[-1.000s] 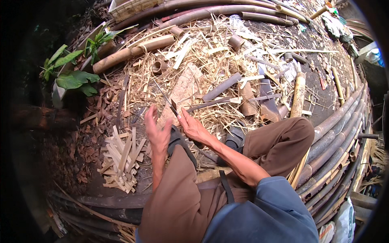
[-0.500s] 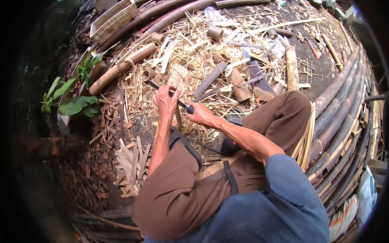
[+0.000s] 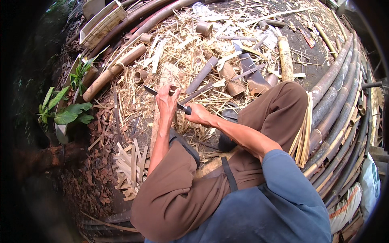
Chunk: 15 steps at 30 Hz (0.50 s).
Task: The person sits on the ground and uses a machete to split bamboo pieces into smaller strips. They repeatedly position the bamboo, strike it with the machete, and separate the resulting pieces.
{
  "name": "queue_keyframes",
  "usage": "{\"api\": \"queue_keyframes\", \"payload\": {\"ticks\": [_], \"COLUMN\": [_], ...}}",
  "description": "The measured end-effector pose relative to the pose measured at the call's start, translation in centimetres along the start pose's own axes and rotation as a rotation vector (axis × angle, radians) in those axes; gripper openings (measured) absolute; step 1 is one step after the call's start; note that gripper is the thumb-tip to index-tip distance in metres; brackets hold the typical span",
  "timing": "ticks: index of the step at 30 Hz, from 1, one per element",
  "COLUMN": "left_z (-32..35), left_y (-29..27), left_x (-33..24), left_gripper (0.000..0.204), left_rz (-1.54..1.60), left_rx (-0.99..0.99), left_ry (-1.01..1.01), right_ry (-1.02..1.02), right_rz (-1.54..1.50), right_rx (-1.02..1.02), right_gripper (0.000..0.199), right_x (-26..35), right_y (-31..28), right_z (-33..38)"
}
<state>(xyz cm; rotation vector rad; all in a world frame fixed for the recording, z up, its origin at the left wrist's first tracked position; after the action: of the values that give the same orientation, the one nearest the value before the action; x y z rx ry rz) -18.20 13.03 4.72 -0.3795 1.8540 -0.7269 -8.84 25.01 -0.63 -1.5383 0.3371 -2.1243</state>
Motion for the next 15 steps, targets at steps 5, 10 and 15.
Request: {"api": "queue_keyframes", "payload": {"ticks": [5,10,15], "left_z": [0.3,1.1,1.2], "left_y": [-0.5,-0.1,-2.3], "left_x": [-1.7,-1.1,0.1], "left_gripper": [0.021,0.021,0.020], "left_rz": [0.066,0.118,0.250], "left_rx": [-0.021,0.072,0.065], "left_ry": [-0.157,0.009,-0.149], "right_ry": [-0.132,-0.087,-0.069], "right_rz": [0.198,-0.040,-0.453], "right_rx": [-0.089,0.083,0.259], "right_gripper": [0.033,0.026,0.031], "right_x": [-1.0,-2.4,-1.1], "right_y": [0.1,2.7,3.1], "right_z": [-1.5,-0.9,-0.4]}}
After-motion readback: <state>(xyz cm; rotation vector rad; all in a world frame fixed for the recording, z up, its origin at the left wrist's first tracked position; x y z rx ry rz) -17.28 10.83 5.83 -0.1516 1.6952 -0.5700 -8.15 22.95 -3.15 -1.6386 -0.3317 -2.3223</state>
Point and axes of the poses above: each hand's wrist, its own z-axis away from the middle knuckle, its own y-axis out of the palm, x = y × z, the point moved 3 cm from there along -z, towards the middle knuckle, and after that the axes turned 6 degrees about z, right-handed, at the moved point
